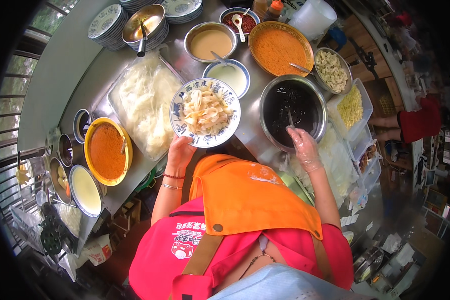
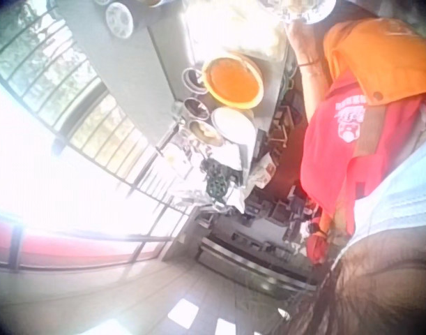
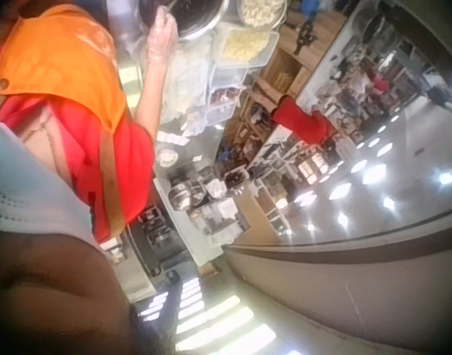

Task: The person assembles noodle dishes by placing noodles and toppings into bowls and plastic containers, then adding sauces and seasonings. They handle order slips, retrieve shredded vegetables from a refrigerator, and arrange multiple prepared dishes on the counter.

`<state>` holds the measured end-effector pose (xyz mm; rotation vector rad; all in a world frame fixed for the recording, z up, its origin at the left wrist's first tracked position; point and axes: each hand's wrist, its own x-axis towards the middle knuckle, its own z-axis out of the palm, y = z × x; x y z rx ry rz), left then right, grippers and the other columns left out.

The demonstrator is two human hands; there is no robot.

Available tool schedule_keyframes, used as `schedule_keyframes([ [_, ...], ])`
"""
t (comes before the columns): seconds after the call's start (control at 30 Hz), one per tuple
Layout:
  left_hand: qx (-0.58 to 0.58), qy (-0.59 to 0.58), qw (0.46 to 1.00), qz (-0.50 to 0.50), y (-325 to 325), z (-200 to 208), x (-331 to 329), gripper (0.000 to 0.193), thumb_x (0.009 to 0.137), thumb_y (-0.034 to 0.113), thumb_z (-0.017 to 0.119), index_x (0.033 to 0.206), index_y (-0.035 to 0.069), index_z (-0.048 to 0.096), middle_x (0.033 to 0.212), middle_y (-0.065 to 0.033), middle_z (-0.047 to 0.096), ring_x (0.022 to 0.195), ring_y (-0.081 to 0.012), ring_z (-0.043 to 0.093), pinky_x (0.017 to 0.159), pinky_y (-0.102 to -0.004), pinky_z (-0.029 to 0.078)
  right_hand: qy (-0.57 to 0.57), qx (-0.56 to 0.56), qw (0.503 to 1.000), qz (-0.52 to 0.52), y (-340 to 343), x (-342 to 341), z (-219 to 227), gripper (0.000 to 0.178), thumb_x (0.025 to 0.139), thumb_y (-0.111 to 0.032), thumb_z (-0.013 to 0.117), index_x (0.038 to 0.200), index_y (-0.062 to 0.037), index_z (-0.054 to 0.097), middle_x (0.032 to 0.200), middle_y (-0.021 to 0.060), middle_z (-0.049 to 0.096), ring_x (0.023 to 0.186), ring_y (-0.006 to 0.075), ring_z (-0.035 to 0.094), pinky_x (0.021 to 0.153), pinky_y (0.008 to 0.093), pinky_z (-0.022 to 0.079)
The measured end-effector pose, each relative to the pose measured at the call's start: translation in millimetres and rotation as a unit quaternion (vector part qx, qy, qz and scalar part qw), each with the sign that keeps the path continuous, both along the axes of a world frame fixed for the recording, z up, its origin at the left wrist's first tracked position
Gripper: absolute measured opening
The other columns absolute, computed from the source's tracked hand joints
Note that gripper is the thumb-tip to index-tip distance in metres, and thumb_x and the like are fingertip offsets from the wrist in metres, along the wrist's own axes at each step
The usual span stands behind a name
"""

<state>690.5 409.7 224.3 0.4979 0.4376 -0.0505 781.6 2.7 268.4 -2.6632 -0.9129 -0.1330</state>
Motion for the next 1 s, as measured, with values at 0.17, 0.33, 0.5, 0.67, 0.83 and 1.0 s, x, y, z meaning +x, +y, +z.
schedule_keyframes([
  [0.17, 0.057, -0.001, 0.996, 0.068, 49.8, 7.1, -11.4, 0.070, 0.078, -0.006, 0.049, 0.146, -0.001, 0.033, 0.143, -0.0162, 0.047, 0.130, -0.0324, 0.049, 0.105, -0.0468, 0.046, -0.063, -0.011, 0.998, 0.024, 56.1, 23.5, 36.6, 0.043, 0.085, 0.001, 0.054, 0.128, -0.0047, 0.057, 0.098, 0.0112, 0.061, 0.089, 0.0289, 0.062, 0.076, 0.0388, 0.053],
  [0.33, 0.060, 0.030, 0.993, 0.094, 77.5, 10.4, -11.3, 0.072, 0.077, -0.005, 0.049, 0.146, -0.001, 0.030, 0.146, -0.0179, 0.043, 0.132, -0.0354, 0.047, 0.105, -0.0532, 0.045, 0.082, -0.049, 0.995, 0.037, 166.4, 43.8, 16.8, 0.051, 0.088, -0.011, 0.060, 0.138, -0.0087, 0.050, 0.097, 0.0148, 0.062, 0.089, 0.0333, 0.062, 0.078, 0.0405, 0.052],
  [0.5, 0.049, 0.033, 0.993, 0.099, 94.5, 7.8, -6.6, 0.065, 0.077, -0.006, 0.050, 0.141, -0.001, 0.038, 0.143, -0.0155, 0.048, 0.131, -0.0317, 0.048, 0.109, -0.0481, 0.041, 0.200, -0.021, 0.978, 0.052, 233.0, 61.0, -70.1, 0.047, 0.086, -0.010, 0.066, 0.131, -0.0091, 0.055, 0.096, 0.0109, 0.065, 0.082, 0.0246, 0.065, 0.070, 0.0326, 0.053],
  [0.67, 0.043, 0.019, 0.997, 0.059, 104.4, 5.4, 0.3, 0.070, 0.077, -0.007, 0.050, 0.145, -0.001, 0.034, 0.145, -0.0146, 0.046, 0.135, -0.0304, 0.044, 0.111, -0.0473, 0.038, 0.265, 0.456, 0.825, -0.201, 243.5, 76.5, -98.0, 0.011, 0.093, -0.013, 0.067, 0.100, -0.0040, 0.067, 0.084, 0.0035, 0.065, 0.068, 0.0105, 0.059, 0.063, 0.0262, 0.051],
  [0.83, 0.047, 0.047, 0.998, 0.020, 112.7, -19.0, 8.5, 0.067, 0.078, -0.006, 0.050, 0.144, -0.002, 0.035, 0.144, -0.0143, 0.047, 0.131, -0.0298, 0.048, 0.107, -0.0455, 0.044, 0.299, 0.514, 0.754, -0.280, 229.6, 94.4, -83.4, 0.025, 0.103, -0.023, 0.051, 0.108, -0.0015, 0.062, 0.084, 0.0072, 0.064, 0.068, 0.0099, 0.059, 0.063, 0.0235, 0.053],
  [1.0, 0.040, 0.032, 0.999, 0.004, 108.1, -27.1, 22.5, 0.064, 0.081, -0.006, 0.049, 0.143, -0.001, 0.035, 0.139, -0.0157, 0.050, 0.123, -0.0296, 0.055, 0.098, -0.0438, 0.051, 0.262, 0.501, 0.785, -0.254, 215.2, 76.8, -65.9, 0.028, 0.105, -0.023, 0.047, 0.108, 0.0005, 0.062, 0.085, 0.0065, 0.063, 0.068, 0.0086, 0.058, 0.064, 0.0244, 0.054],
])
